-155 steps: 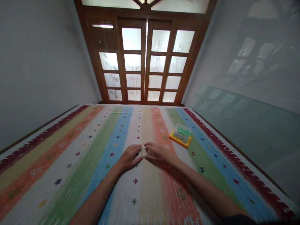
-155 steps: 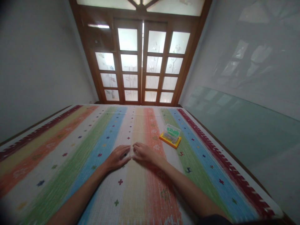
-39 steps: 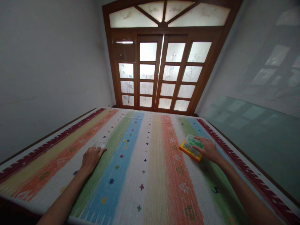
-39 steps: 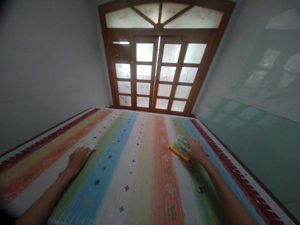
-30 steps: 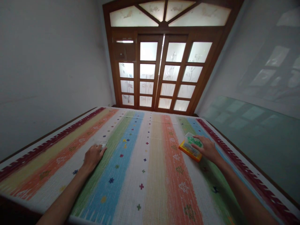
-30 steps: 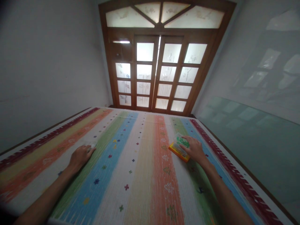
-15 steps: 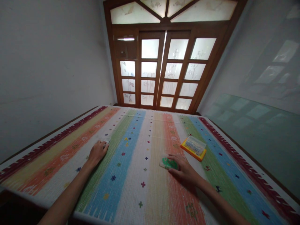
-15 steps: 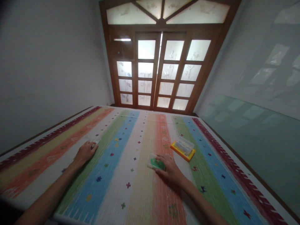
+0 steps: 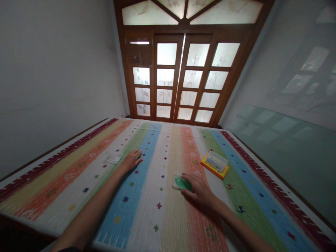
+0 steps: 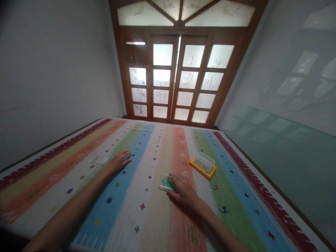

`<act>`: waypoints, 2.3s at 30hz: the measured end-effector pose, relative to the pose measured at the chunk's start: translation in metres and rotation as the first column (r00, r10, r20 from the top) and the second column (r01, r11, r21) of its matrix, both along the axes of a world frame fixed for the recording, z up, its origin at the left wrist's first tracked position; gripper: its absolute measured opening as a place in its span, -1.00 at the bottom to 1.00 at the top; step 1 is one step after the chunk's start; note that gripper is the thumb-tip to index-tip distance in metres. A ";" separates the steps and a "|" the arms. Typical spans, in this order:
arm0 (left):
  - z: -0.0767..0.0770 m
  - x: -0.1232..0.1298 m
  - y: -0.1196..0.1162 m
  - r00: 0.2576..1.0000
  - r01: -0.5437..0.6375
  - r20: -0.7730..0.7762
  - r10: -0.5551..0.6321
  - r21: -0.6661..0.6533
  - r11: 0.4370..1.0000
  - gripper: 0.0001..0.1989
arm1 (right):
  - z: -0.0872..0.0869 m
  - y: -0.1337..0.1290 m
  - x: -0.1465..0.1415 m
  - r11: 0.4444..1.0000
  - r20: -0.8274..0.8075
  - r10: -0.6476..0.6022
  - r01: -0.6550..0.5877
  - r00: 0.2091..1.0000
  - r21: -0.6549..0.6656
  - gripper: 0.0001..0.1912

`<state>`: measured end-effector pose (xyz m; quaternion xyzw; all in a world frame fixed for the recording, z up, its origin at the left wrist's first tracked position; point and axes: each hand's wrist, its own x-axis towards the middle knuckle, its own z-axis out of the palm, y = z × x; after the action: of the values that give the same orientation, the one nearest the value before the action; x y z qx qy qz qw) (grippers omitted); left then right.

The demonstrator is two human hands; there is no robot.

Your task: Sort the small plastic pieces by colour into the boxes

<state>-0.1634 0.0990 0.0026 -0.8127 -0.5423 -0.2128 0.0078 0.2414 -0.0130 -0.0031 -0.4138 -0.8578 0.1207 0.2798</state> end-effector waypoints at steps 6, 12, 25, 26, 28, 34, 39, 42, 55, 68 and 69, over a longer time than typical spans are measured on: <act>0.008 0.001 0.014 0.999 0.052 0.008 -0.052 -0.076 0.996 -0.77 | 0.002 -0.007 -0.012 0.988 0.190 0.006 -0.035 0.982 0.148 -0.50; 0.009 0.003 0.013 0.997 0.021 0.079 -0.015 -0.085 0.996 -0.73 | -0.010 -0.009 -0.037 0.939 0.305 -0.021 -0.086 0.952 0.333 -0.51; 0.015 0.070 -0.067 0.917 0.335 0.283 -0.283 -0.156 0.929 -0.33 | -0.018 -0.007 -0.047 0.769 0.496 -0.199 -0.179 0.845 0.613 -0.54; 0.014 0.083 -0.074 0.880 0.416 0.329 -0.341 -0.191 0.889 -0.24 | -0.019 -0.006 -0.046 0.767 0.492 -0.193 -0.183 0.849 0.615 -0.54; 0.012 0.107 -0.085 0.831 0.499 0.403 -0.383 -0.236 0.834 -0.14 | -0.022 -0.003 -0.045 0.766 0.485 -0.178 -0.189 0.857 0.614 -0.54; 0.006 0.143 -0.088 0.787 0.495 0.521 -0.331 -0.212 0.843 -0.39 | -0.028 0.002 -0.042 0.798 0.470 -0.141 -0.181 0.871 0.574 -0.55; 0.006 0.144 -0.092 0.772 0.484 0.577 -0.266 -0.263 0.834 -0.30 | -0.010 0.009 -0.034 0.891 0.393 0.015 -0.190 0.919 0.412 -0.59; 0.006 0.143 -0.098 0.694 0.512 0.691 -0.202 -0.278 0.813 -0.15 | 0.007 0.012 -0.027 0.984 0.175 0.046 -0.074 0.983 0.161 -0.65; 0.019 0.129 -0.128 0.287 0.889 0.947 0.145 -0.319 0.327 -0.08 | 0.044 0.021 -0.039 0.650 -0.598 -0.380 -0.255 0.706 -0.715 -0.57; 0.028 0.006 -0.070 0.443 -0.077 0.847 0.294 -0.291 0.954 -0.18 | -0.002 0.010 -0.029 0.813 -0.511 -0.272 -0.090 0.816 -0.575 -0.68; 0.027 0.000 -0.065 0.474 -0.142 0.831 0.292 -0.255 0.956 -0.18 | -0.003 0.009 -0.029 0.823 -0.509 -0.271 -0.078 0.817 -0.563 -0.67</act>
<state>-0.1635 0.0340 0.0299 -0.5210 -0.5868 -0.5439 -0.2973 0.2122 -0.0042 -0.0058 -0.4669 -0.6374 0.4691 0.3945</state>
